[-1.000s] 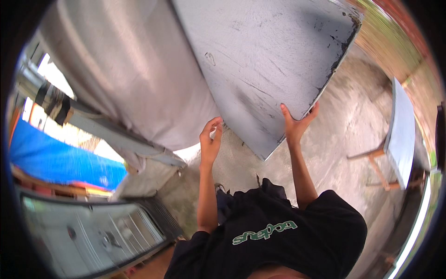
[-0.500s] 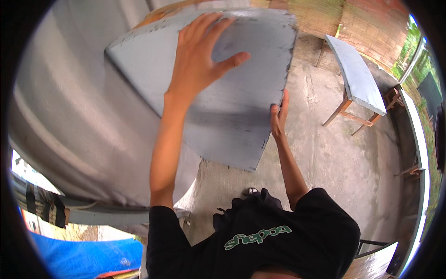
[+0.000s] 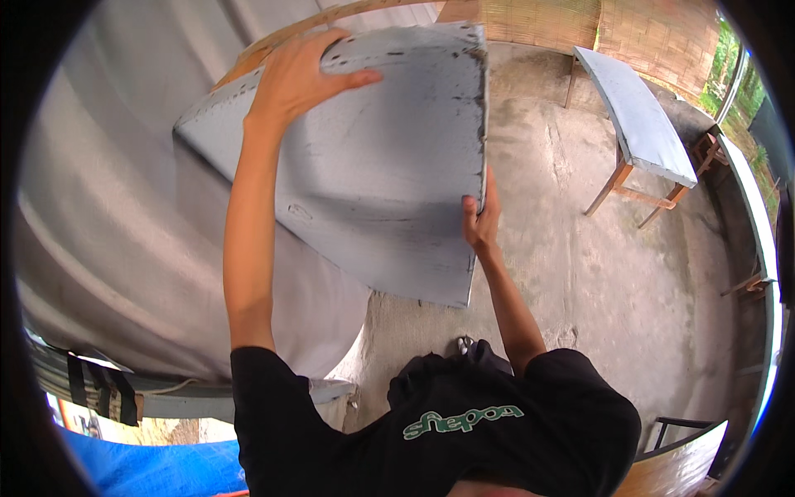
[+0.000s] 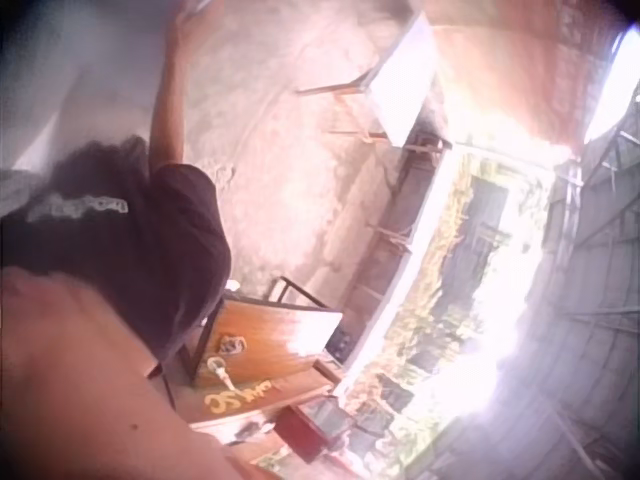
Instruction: The person lifts a large gray board from the ground, places it on a wooden frame, and then removes it. The person then carries the board across the floor and places it back down.
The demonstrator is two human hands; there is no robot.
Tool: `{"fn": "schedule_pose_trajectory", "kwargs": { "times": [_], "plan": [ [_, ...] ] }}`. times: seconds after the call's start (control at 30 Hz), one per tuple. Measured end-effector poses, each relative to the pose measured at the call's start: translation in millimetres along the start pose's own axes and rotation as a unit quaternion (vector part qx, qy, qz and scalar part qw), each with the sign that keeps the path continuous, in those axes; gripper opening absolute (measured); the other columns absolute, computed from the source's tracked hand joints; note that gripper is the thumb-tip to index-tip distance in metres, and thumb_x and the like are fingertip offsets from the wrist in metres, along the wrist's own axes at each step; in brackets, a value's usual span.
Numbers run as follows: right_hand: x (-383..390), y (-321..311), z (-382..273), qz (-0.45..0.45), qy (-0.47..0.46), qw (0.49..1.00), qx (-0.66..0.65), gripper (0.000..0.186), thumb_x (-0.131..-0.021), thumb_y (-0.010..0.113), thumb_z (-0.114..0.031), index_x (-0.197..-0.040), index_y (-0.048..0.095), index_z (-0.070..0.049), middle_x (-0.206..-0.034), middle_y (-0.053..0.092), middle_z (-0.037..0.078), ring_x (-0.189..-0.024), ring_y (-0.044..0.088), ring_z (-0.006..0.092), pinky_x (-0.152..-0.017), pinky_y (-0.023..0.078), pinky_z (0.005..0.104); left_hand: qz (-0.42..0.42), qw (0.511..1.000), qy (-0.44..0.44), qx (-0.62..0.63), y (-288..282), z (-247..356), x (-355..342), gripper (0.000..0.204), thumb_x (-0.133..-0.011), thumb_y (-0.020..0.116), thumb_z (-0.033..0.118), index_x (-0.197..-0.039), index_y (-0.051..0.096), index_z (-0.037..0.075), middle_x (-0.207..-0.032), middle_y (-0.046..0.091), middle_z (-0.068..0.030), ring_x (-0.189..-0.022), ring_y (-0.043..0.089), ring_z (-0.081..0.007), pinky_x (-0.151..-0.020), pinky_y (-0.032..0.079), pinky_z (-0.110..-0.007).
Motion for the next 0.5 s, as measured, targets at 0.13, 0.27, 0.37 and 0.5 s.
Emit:
{"fn": "schedule_pose_trajectory", "kwargs": {
  "times": [0.13,0.27,0.37,0.5],
  "plan": [
    [16,-13,-13,0.031,-0.013,0.999,0.012,0.08,-0.095,0.045,-0.058,-0.14,0.039,0.007,-0.133,0.052,0.026,-0.125,0.051,0.0367,-0.102,0.039,0.0413,0.028,0.999,0.022,-0.015,-11,17,14,0.062,-0.067,0.08,0.052,-0.105,0.07,0.005,-0.093,0.071,-0.01,-0.085,0.065,-0.0267,-0.079,0.05,-0.037],
    [54,-27,-29,0.031,-0.019,0.998,0.059,0.083,-0.093,0.043,-0.062,-0.137,0.043,0.008,-0.126,0.056,0.026,-0.119,0.055,0.0353,-0.098,0.042,0.0391,0.045,0.998,0.033,0.022,-47,39,55,0.064,-0.061,0.082,0.058,-0.097,0.072,0.006,-0.082,0.071,-0.0073,-0.073,0.066,-0.0242,-0.07,0.051,-0.033],
    [80,-34,-56,0.044,-0.022,0.997,0.066,0.083,-0.092,0.042,-0.065,-0.128,0.05,0.009,-0.115,0.062,0.024,-0.106,0.061,0.0335,-0.089,0.046,0.0379,0.09,0.993,0.07,0.036,-75,56,86,0.066,-0.057,0.083,0.06,-0.094,0.074,0.006,-0.078,0.071,-0.0063,-0.069,0.066,-0.0227,-0.067,0.051,-0.032],
    [113,-47,-87,0.046,-0.021,0.995,0.088,0.082,-0.092,0.04,-0.067,-0.117,0.055,0.01,-0.102,0.064,0.021,-0.092,0.064,0.0308,-0.078,0.049,0.0373,0.143,0.984,0.103,0.035,-105,64,123,0.066,-0.056,0.083,0.061,-0.094,0.075,0.007,-0.08,0.071,-0.006,-0.07,0.066,-0.0218,-0.068,0.051,-0.031]
  ]
}}
Point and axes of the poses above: each hand's wrist, its own x-axis away from the middle knuckle, its own y-axis out of the palm, z = x × y, the point moved 4 cm from there along -x, towards the middle knuckle
